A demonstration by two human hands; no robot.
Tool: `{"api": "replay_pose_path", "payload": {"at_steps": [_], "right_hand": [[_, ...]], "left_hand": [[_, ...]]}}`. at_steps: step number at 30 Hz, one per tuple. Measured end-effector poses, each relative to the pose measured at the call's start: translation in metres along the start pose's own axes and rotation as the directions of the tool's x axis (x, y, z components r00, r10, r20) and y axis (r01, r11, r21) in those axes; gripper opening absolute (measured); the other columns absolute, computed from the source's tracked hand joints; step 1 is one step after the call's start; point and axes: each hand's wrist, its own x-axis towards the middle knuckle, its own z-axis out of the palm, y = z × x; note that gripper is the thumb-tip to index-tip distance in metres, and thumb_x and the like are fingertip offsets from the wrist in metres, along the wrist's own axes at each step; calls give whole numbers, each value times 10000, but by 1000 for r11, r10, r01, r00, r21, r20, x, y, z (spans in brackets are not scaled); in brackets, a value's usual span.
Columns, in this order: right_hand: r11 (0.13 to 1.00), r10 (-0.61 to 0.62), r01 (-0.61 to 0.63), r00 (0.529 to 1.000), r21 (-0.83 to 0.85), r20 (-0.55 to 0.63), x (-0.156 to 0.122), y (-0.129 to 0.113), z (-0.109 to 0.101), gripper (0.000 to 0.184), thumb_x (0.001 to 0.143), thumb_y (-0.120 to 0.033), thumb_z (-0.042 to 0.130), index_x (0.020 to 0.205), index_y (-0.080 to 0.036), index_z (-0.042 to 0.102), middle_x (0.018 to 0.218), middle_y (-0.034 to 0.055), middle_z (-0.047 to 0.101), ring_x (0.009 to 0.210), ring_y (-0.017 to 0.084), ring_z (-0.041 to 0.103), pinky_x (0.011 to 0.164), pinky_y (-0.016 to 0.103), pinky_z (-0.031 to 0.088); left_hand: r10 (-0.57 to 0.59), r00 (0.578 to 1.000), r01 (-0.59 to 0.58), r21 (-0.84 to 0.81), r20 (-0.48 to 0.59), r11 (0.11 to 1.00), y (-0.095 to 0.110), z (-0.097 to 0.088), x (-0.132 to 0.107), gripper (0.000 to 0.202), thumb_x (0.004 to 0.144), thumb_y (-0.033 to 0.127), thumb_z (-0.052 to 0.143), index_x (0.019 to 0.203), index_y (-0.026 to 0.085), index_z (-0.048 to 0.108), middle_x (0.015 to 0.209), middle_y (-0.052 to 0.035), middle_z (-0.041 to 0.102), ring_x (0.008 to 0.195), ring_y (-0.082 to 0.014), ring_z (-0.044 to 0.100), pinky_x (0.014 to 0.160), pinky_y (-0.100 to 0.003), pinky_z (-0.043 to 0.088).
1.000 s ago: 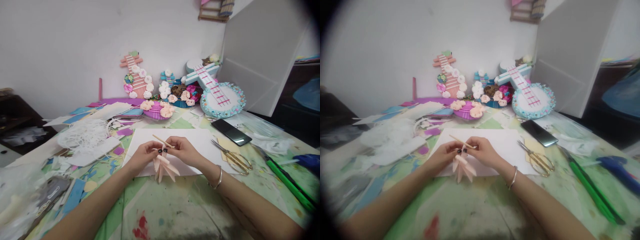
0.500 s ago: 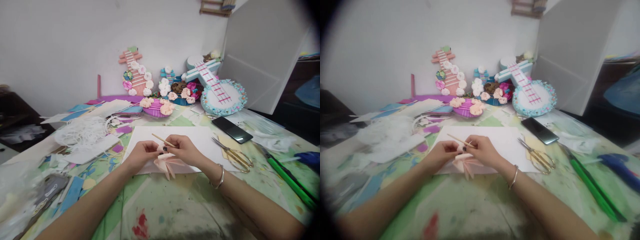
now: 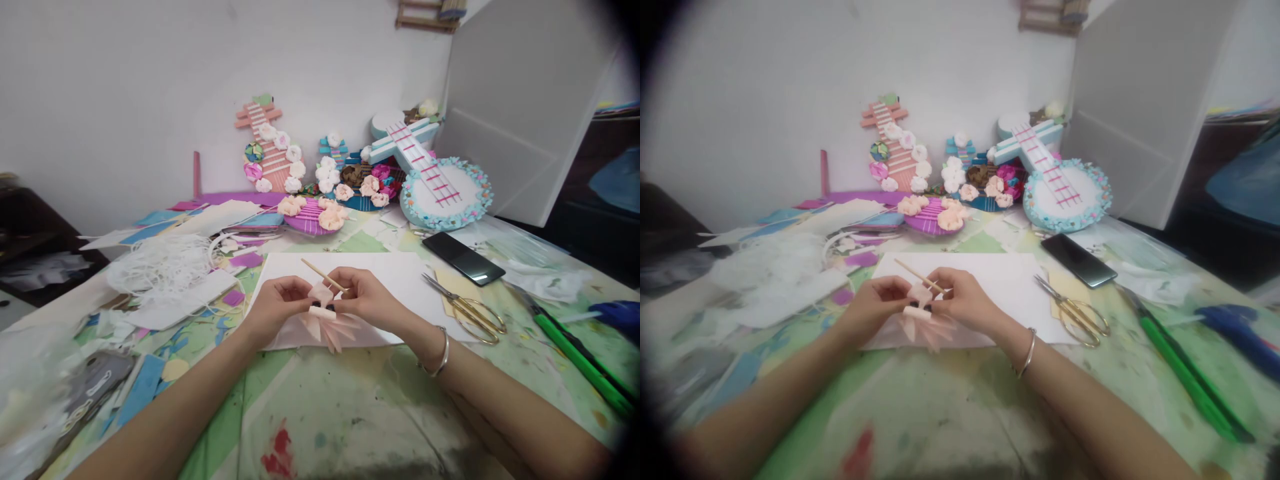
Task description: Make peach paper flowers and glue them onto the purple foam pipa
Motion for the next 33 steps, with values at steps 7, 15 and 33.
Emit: {"api": "replay_pose_path", "payload": {"at_steps": [7, 15, 33], "right_hand": [[1000, -13, 13, 1000, -23, -2, 0, -3, 2, 180, 725, -160, 620, 902, -161, 584, 845, 20, 628, 682, 102, 562, 591, 205, 458], [999, -3, 3, 1000, -38, 14, -3, -4, 0, 261, 723, -175, 623, 964, -190, 523, 829, 19, 640, 677, 121, 598, 590, 224, 471], [850, -114, 92, 993, -519, -10, -4, -4, 2, 143, 843, -269, 554, 975, -214, 551, 825, 10, 676, 591, 97, 527, 562, 208, 340]], "left_hand": [[74, 997, -72, -42, 39, 997, -3, -3, 2, 255, 591, 195, 822, 779, 147, 657, 744, -10, 691, 680, -123, 635, 645, -227, 497], [57, 993, -62, 45, 103, 997, 3, -7, 1, 280, 619, 191, 799, 847, 157, 640, 797, -16, 665, 711, -152, 653, 660, -269, 521], [-32, 997, 24, 98, 75, 995, -1, -3, 1, 243, 653, 262, 773, 846, 123, 719, 830, -79, 739, 735, -189, 674, 655, -265, 514]]}}
